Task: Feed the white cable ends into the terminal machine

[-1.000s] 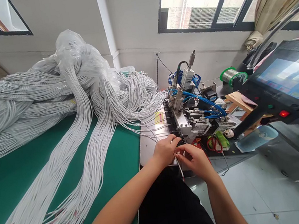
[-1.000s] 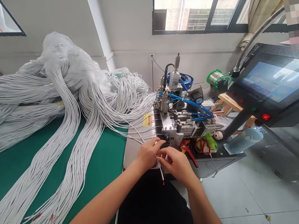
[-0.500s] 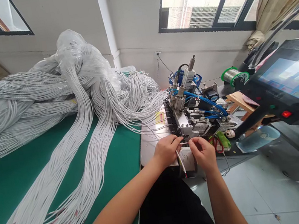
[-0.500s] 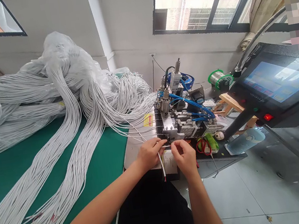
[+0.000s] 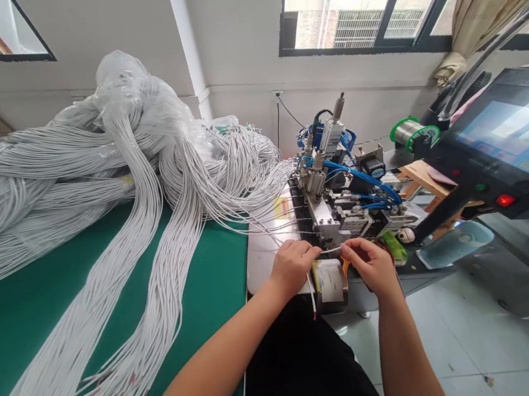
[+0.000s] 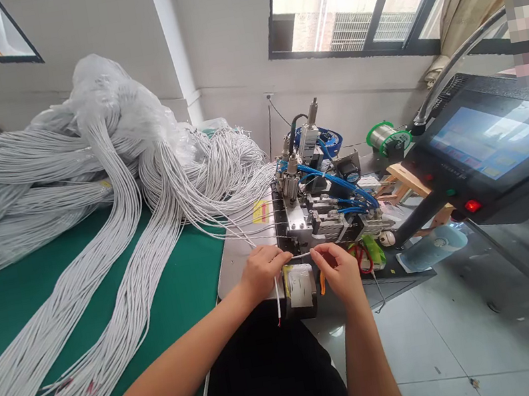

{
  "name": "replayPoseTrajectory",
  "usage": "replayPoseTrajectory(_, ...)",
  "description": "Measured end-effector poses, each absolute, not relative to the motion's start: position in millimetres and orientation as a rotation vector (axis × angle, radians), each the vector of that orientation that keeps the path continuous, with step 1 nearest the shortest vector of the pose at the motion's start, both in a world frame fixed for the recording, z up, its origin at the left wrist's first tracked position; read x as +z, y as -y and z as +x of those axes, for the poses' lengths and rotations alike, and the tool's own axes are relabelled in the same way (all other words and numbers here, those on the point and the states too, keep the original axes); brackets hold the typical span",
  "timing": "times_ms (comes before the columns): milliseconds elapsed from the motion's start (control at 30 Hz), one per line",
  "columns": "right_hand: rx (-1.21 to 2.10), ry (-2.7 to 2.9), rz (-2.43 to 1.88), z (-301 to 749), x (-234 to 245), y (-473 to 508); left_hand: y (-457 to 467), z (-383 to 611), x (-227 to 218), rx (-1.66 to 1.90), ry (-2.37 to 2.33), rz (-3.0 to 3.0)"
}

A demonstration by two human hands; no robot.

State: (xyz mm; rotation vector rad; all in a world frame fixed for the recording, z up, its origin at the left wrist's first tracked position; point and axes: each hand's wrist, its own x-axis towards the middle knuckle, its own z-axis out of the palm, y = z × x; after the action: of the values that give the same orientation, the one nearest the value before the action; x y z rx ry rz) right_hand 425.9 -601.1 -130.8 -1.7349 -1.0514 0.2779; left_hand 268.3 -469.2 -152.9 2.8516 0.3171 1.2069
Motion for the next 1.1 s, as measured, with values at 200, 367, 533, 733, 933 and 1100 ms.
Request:
replayPoseTrajectory(200, 0.439, 0.990, -1.584, 424.8, -136.1, 598.4, 466.4, 268.8, -155.9, 1.104, -0.249, 2.887)
replayPoseTrajectory(367, 0.526, 0.882, -1.441, 416.0, -145.1, 589.4, 465.0, 269.0, -158.9, 1.047, -0.247, 2.885)
replayPoseTrajectory(533, 0.321, 0.959, -1.677, 423.7, -148.5, 586.1, 465.9, 269.1, -158.1, 0.982, -0.335, 2.902)
replayPoseTrajectory(733, 0.281, 1.104, -1.835, 437.7, -159.9, 580.4, 467.5, 272.7, -158.5, 0.950, -0.445, 2.961)
replayPoseTrajectory(933, 0.463, 1.068, -1.695, 443.7, -175.2, 572.7, 467.0, 272.9, -157.8, 0.897, -0.473, 2.980)
replayPoseTrajectory(1100, 0.415, 1.027, -1.650, 442.9, -179.0, 571.8, 467.2, 271.9, -154.9, 0.890, -0.441, 2.999)
